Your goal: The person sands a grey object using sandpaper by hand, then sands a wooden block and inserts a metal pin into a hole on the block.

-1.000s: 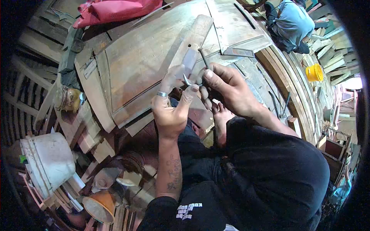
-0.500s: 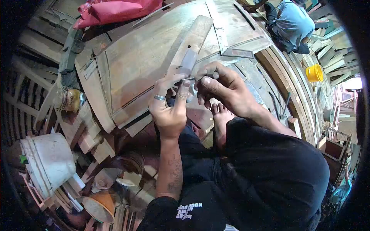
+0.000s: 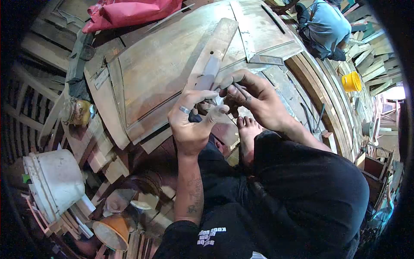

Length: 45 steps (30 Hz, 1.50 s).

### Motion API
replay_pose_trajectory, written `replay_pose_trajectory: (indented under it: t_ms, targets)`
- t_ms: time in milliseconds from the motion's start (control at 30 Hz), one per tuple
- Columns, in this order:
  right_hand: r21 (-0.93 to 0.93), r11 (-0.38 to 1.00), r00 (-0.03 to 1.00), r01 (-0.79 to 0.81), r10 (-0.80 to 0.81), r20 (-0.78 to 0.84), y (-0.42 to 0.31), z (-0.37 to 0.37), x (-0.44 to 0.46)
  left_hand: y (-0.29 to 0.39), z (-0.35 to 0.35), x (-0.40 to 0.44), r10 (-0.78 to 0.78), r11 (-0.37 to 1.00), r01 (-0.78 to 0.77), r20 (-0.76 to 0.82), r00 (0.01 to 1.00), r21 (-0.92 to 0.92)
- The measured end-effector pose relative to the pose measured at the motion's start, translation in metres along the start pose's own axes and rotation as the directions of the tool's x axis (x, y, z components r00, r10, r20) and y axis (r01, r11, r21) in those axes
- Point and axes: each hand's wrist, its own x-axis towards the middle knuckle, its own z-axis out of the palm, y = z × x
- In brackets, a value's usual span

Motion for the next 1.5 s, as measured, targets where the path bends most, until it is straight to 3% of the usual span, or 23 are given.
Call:
replay_pose_trajectory:
  t_ms: [333, 500, 767, 1000, 1133, 1200, 1267, 1333, 1367, 1433, 1500]
  targets:
    - [0.005, 1.000, 1.000, -0.020, 0.020, 0.018, -0.002, -0.001, 0.000, -0.010, -0.004, -0.005, -0.053, 0.998, 0.051, 0.023, 0.998, 0.046]
    - [0.028, 1.000, 1.000, -0.001, 0.000, 0.019, 0.000, -0.003, 0.000, -0.008, -0.004, -0.004, 0.047, 0.998, -0.048, 0.037, 0.998, 0.043]
    - [0.005, 1.000, 0.999, -0.027, 0.027, -0.032, 0.002, -0.003, -0.001, -0.016, -0.004, -0.007, 0.047, 0.995, -0.048, 0.022, 0.999, 0.087]
    - [0.063, 0.994, 0.995, -0.091, 0.088, 0.044, -0.002, -0.012, -0.003, -0.019, -0.005, -0.009, 0.080, 0.994, -0.080, -0.001, 0.997, 0.075]
    - [0.124, 0.984, 0.991, -0.129, 0.126, 0.036, -0.003, -0.012, -0.005, -0.022, -0.004, -0.013, 0.072, 0.996, -0.071, -0.004, 0.997, 0.059]
    - [0.099, 0.986, 0.991, -0.133, 0.132, 0.020, -0.002, -0.012, -0.004, -0.021, -0.003, -0.016, -0.030, 0.999, 0.030, -0.023, 0.999, 0.028]
    - [0.075, 0.988, 0.991, -0.137, 0.137, 0.004, -0.004, -0.010, -0.004, -0.021, 0.000, -0.017, -0.032, 0.999, 0.033, -0.052, 0.998, 0.010]
    - [0.254, 0.944, 0.974, -0.212, 0.224, -0.019, -0.012, -0.004, -0.004, -0.023, 0.003, -0.017, -0.037, 0.999, 0.036, -0.082, 0.996, -0.007]
    - [0.253, 0.944, 0.974, -0.213, 0.225, -0.019, -0.011, -0.001, -0.003, -0.024, 0.004, -0.017, -0.050, 0.998, 0.046, -0.107, 0.993, -0.042]
    - [-0.062, 0.995, 0.992, -0.078, 0.071, -0.108, -0.007, 0.002, 0.000, -0.023, 0.003, -0.016, -0.064, 0.996, 0.055, -0.133, 0.989, -0.075]
    - [-0.043, 0.997, 0.996, -0.072, 0.069, -0.064, -0.001, -0.003, 0.002, -0.018, -0.002, -0.015, -0.085, 0.995, 0.083, -0.043, 0.995, -0.047]
